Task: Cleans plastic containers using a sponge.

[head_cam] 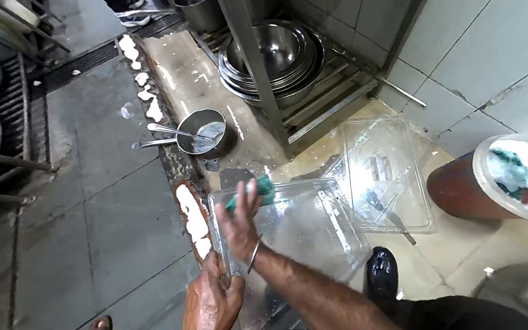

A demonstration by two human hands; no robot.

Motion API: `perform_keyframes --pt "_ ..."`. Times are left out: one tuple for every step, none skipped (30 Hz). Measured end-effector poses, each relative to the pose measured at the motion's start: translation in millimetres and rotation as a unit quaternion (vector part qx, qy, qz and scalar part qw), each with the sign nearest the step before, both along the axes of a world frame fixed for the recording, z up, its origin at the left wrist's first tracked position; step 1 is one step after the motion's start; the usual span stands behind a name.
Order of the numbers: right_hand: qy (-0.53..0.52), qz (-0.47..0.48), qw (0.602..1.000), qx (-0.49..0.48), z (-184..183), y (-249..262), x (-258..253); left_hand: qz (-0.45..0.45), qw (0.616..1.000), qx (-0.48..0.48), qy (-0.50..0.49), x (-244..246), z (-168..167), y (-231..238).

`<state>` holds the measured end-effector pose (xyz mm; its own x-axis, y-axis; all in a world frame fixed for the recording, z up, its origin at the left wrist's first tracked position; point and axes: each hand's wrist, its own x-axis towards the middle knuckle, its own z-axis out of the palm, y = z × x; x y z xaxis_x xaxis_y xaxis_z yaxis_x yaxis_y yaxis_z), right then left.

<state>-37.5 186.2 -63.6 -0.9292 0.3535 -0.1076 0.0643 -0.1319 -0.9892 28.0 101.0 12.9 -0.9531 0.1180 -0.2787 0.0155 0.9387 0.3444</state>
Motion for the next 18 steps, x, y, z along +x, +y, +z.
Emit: perform_keyframes --pt "0.043 0.049 0.998 -0.007 8.6 -9.9 5.9 -0.016 0.999 0.011 0.027 1.1 -5.1 -4.4" --pt "0.067 0.096 0.993 -0.017 12.5 -13.0 8.7 -0.02 0.999 0.02 0.04 1.4 -9.2 -8.5" --pt "0.081 0.129 0.988 -0.028 12.2 -12.0 9.3 -0.015 0.999 0.025 0.039 0.5 -11.9 -11.3" --pt "0.092 0.147 0.984 -0.048 9.8 -9.1 10.3 -0.011 0.999 0.031 0.035 -0.5 -13.2 -12.0" --pt "0.107 0.147 0.981 -0.067 5.6 -7.2 12.6 -0.01 0.999 0.037 0.035 -0.7 -14.4 -11.7" --pt "0.128 0.136 0.978 -0.09 -0.2 -7.3 15.8 -0.011 0.998 0.042 0.039 -1.2 -16.1 -11.8" --pt "0.149 0.13 0.973 -0.122 -7.0 -7.8 20.2 -0.012 0.998 0.049 0.044 -1.5 -17.9 -12.3" --pt "0.162 0.141 0.963 -0.16 -12.6 -6.9 25.3 -0.008 0.997 0.058 0.047 -1.5 -19.2 -12.4" --pt "0.164 0.166 0.952 -0.199 -18.6 -4.8 30.0 -0.004 0.997 0.065 0.049 -2.7 -20.2 -12.1" --pt "0.15 0.192 0.941 -0.234 -25.4 -2.7 34.5 -0.003 0.996 0.075 0.051 -3.7 -20.7 -11.0" --pt "0.13 0.209 0.934 -0.26 -31.2 -0.7 39.5 -0.001 0.995 0.086 0.052 -3.9 -21.6 -10.1" --pt "0.109 0.22 0.93 -0.275 -36.3 1.3 44.1 0.001 0.994 0.096 0.049 -3.7 -22.7 -10.2" --pt "0.095 0.234 0.93 -0.266 -39.4 4.1 48.1 0.006 0.993 0.108 0.043 -3.7 -24.1 -10.8" --pt "0.09 0.251 0.932 -0.246 -41.4 7.8 51.8 0.013 0.992 0.121 0.039 -3.8 -26.2 -11.5" --pt "0.086 0.269 0.933 -0.224 -44.3 12.6 56.1 0.021 0.99 0.134 0.033 -3.7 -28.8 -12.9" --pt "0.082 0.292 0.931 -0.203 -47.5 18.4 61.7 0.028 0.988 0.147 0.028 -3.1 -31.7 -14.5" --pt "0.078 0.32 0.926 -0.183 -50.1 24.0 67.7 0.033 0.987 0.157 0.024 -3.4 -34.2 -16.6" --pt "0.081 0.346 0.922 -0.152 -51.0 28.1 73.2 0.038 0.985 0.166 0.024 -4.9 -36.3 -17.7"
